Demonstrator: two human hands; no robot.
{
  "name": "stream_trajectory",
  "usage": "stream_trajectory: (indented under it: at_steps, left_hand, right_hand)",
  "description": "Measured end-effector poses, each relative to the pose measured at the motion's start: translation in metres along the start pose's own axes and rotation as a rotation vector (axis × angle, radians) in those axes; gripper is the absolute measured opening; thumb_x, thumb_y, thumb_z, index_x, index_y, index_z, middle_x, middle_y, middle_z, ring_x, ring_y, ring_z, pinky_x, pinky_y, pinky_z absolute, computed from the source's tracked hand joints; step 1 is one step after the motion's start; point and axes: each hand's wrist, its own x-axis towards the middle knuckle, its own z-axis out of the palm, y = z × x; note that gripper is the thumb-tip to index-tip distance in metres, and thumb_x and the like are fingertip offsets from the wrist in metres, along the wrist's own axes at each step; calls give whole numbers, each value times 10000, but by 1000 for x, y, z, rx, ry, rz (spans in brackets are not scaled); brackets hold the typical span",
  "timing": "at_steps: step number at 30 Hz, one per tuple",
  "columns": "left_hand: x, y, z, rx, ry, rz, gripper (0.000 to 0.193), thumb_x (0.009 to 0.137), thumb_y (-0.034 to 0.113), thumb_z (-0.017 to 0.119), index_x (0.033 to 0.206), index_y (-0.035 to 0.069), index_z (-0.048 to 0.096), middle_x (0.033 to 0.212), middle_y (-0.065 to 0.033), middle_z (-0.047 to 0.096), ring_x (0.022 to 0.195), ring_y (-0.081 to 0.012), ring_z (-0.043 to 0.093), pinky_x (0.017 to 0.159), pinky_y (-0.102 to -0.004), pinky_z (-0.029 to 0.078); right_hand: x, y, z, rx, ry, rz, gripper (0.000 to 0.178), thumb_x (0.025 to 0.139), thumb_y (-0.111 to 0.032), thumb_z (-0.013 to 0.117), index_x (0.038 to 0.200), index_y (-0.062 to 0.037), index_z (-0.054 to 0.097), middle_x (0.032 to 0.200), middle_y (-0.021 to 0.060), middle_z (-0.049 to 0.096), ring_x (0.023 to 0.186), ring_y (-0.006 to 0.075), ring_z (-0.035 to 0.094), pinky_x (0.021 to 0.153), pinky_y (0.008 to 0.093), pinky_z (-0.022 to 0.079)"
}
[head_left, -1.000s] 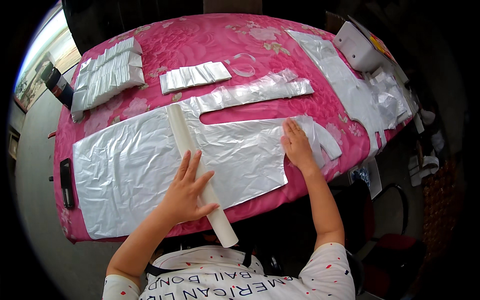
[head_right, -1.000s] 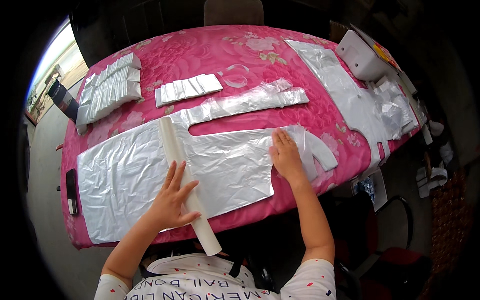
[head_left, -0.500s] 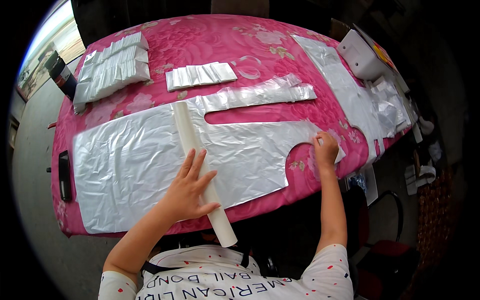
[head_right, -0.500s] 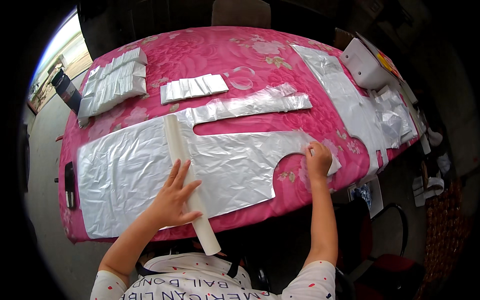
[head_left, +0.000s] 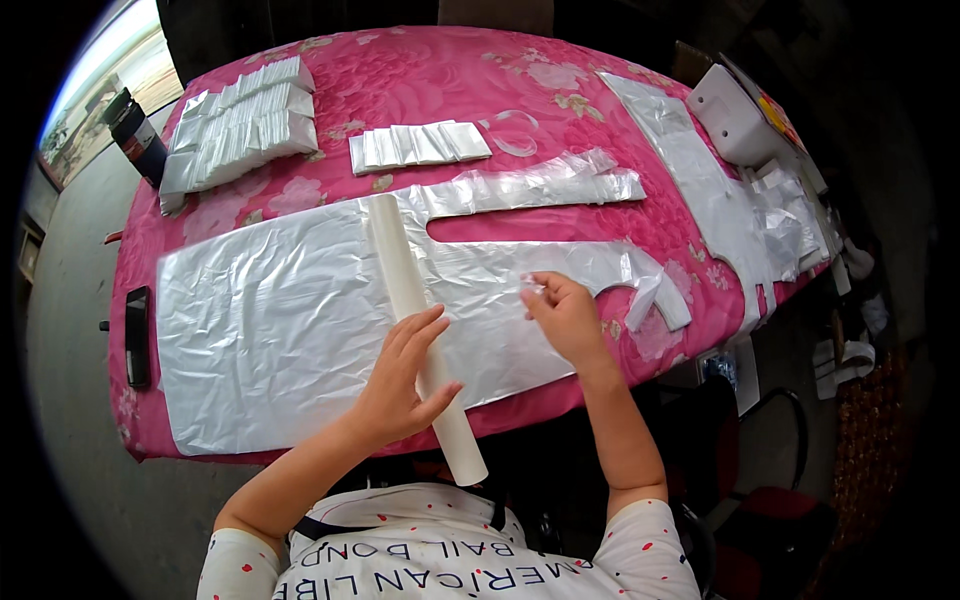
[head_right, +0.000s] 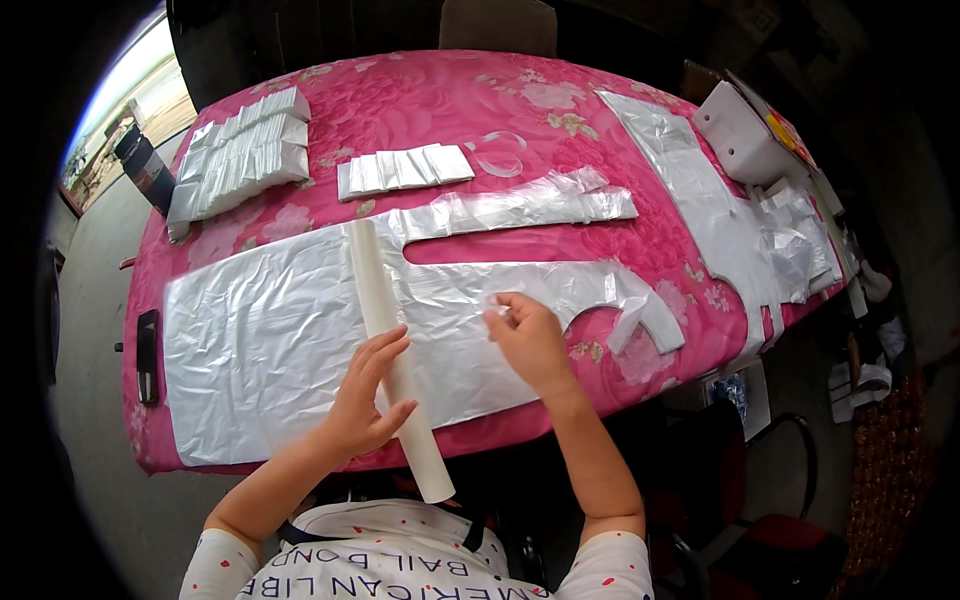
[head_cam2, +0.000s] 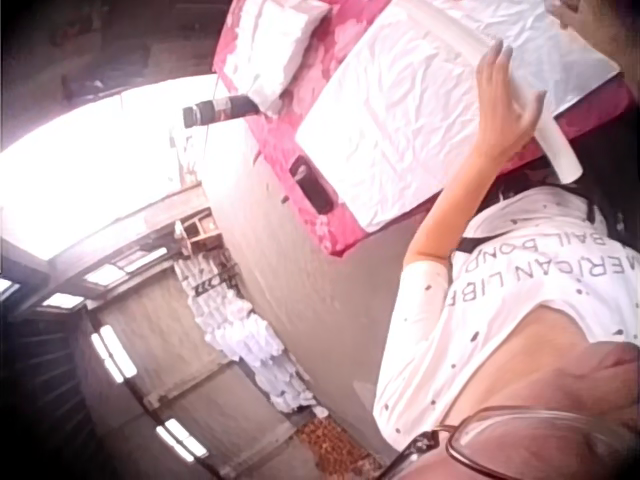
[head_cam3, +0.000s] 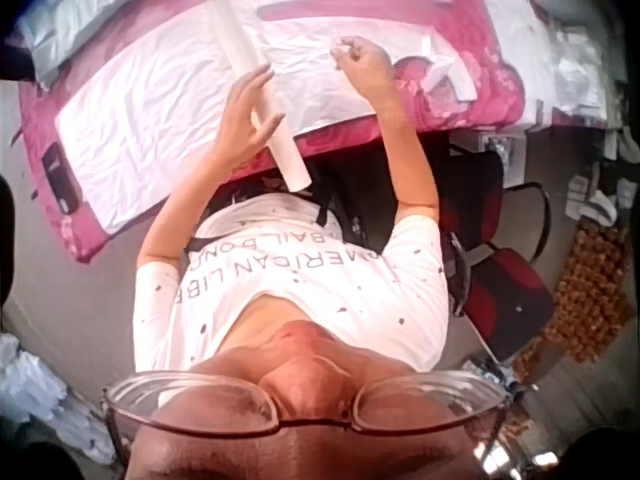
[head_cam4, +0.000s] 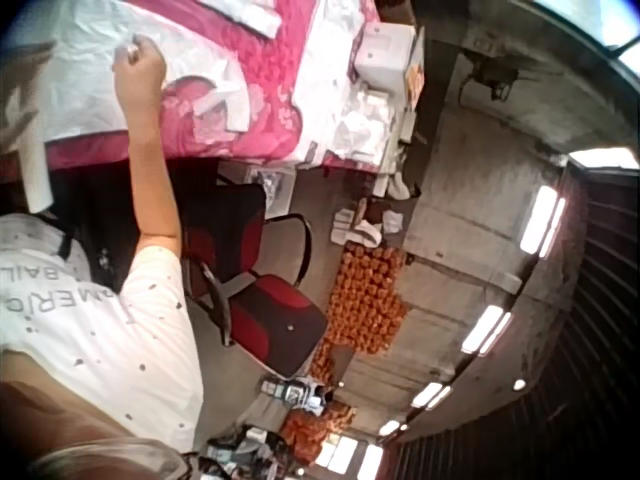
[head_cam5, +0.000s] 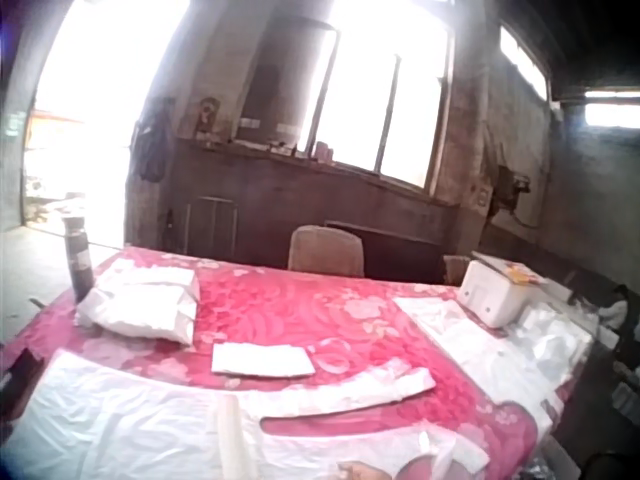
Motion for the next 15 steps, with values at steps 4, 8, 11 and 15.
stream_trajectory:
  at_steps: [4,8,11,15]
  left_hand:
    - [-1,-4,-10,-874,37,-612,467,841,181,623,1233,5,440,1100,-119,570,937,-182,591,801,-293,479]
    - [-12,-18,-57,-907,-30,-787,343,836,139,622,1132,3,516,889,-80,629,736,-135,617,673,-287,506]
    - [-38,-43,-122,-771,-39,-869,326,809,106,649,1098,-4,547,864,-74,633,749,-129,613,712,-279,498]
    - [-83,-78,-197,-625,47,-940,326,789,83,643,1083,-18,547,824,-65,628,720,-131,609,711,-274,497]
  right_hand:
    - [-52,-44,71,32,-383,-162,320,827,-112,627,1115,13,568,746,47,607,641,93,564,594,223,449]
    - [-88,-61,89,76,-502,-414,448,778,-154,675,1180,-15,532,951,138,597,792,240,581,717,332,479]
    - [-108,-62,83,-210,-242,-613,429,791,-182,649,1164,-7,527,959,124,571,825,279,562,715,358,474]
    - [-135,-52,76,-549,-43,-374,578,699,-354,727,1104,-2,512,955,130,536,861,263,539,704,348,478]
